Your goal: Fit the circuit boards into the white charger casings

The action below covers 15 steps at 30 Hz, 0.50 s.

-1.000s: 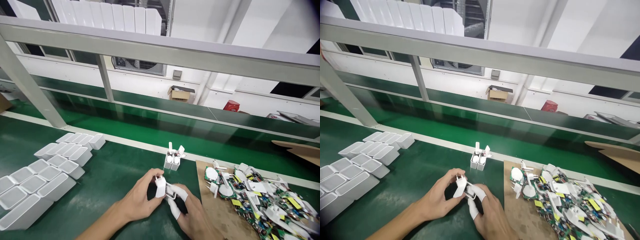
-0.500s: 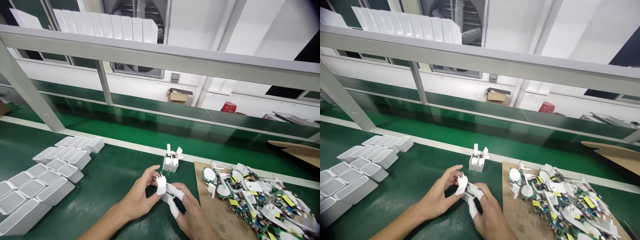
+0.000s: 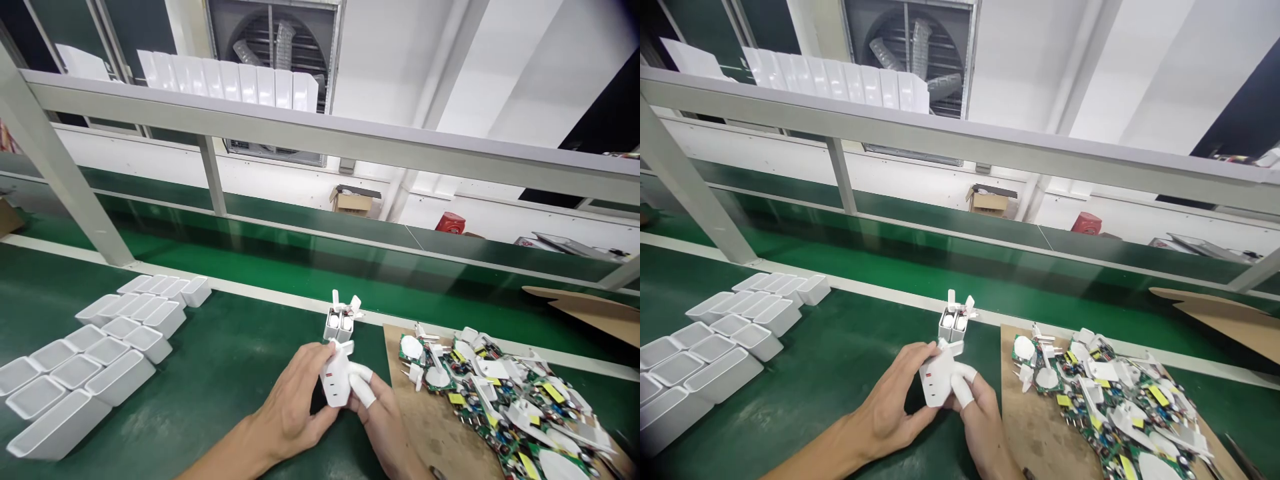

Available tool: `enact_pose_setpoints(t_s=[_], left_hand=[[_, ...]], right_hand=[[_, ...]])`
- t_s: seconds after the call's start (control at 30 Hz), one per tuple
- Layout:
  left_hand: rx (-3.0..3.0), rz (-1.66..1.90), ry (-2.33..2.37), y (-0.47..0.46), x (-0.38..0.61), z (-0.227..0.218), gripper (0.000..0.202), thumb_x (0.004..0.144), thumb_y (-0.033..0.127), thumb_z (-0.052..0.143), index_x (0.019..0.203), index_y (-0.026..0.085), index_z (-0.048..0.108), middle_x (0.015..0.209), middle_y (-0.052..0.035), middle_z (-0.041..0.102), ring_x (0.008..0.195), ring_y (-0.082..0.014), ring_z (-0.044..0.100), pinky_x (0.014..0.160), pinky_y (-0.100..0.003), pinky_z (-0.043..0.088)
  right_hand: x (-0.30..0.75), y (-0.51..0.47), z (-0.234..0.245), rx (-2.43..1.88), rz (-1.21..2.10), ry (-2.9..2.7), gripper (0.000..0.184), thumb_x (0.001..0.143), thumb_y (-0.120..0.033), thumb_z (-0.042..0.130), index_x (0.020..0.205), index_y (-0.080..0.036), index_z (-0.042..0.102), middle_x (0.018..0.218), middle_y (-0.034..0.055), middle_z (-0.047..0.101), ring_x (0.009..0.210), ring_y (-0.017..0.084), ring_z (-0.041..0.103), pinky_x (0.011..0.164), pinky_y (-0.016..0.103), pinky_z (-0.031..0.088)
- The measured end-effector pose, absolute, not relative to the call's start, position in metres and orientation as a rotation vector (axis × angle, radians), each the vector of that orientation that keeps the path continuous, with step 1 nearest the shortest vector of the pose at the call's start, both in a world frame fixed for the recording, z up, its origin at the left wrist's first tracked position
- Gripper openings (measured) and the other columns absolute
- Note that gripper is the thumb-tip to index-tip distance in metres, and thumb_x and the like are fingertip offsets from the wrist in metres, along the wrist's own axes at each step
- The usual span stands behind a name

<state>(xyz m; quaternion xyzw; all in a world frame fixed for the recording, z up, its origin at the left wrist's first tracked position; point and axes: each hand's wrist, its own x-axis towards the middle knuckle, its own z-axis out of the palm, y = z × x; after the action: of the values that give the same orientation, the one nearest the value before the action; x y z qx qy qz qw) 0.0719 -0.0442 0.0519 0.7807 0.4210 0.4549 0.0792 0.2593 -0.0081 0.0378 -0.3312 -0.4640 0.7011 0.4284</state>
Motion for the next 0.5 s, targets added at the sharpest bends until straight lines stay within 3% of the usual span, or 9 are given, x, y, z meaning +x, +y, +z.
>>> enact_pose_setpoints(t_s=[0.2, 0.33, 0.43, 0.5], left_hand=[[1.815, 1.355, 1.748, -0.018, 0.034, 0.045, 0.079, 0.086, 0.019, 0.069, 0.157, 0.028, 0.035, 0.133, -0.0113, 0.059, 0.123, -0.0322, 0.059, 0.110, -0.055, 0.047], [1.550, 1.287, 1.800, 0.020, 0.013, 0.043, 0.079, 0.081, 0.024, 0.074, 0.153, 0.021, 0.042, 0.131, -0.0122, 0.064, 0.108, -0.0296, 0.065, 0.104, -0.052, 0.051], [1.576, 1.216, 1.734, 0.043, 0.020, 0.042, 0.083, 0.076, 0.017, 0.076, 0.153, 0.018, 0.043, 0.123, -0.0121, 0.071, 0.103, -0.0274, 0.070, 0.097, -0.045, 0.056], [1.614, 1.149, 1.699, 0.051, 0.029, 0.043, 0.087, 0.074, 0.012, 0.078, 0.154, 0.019, 0.043, 0.128, -0.0141, 0.072, 0.103, -0.0253, 0.072, 0.093, -0.040, 0.059]], right_hand=[[0.264, -0.017, 0.020, -0.751, 1.030, -1.776, 0.040, 0.108, -0.041, 0.052, 0.145, -0.030, 0.061, 0.146, 0.0107, 0.063, 0.126, 0.026, 0.068, 0.108, 0.039, 0.057], [0.263, -0.024, 0.009, -0.821, 0.621, -2.005, 0.038, 0.107, -0.037, 0.052, 0.145, -0.035, 0.060, 0.146, 0.0068, 0.065, 0.128, 0.023, 0.068, 0.108, 0.031, 0.056], [0.263, -0.024, 0.003, -0.827, 0.464, -2.054, 0.036, 0.108, -0.035, 0.051, 0.142, -0.032, 0.062, 0.141, 0.0084, 0.069, 0.125, 0.022, 0.071, 0.105, 0.027, 0.057], [0.264, -0.023, -0.002, -0.803, 0.409, -2.026, 0.036, 0.109, -0.034, 0.049, 0.141, -0.030, 0.063, 0.137, 0.0098, 0.071, 0.122, 0.021, 0.072, 0.102, 0.024, 0.058]])
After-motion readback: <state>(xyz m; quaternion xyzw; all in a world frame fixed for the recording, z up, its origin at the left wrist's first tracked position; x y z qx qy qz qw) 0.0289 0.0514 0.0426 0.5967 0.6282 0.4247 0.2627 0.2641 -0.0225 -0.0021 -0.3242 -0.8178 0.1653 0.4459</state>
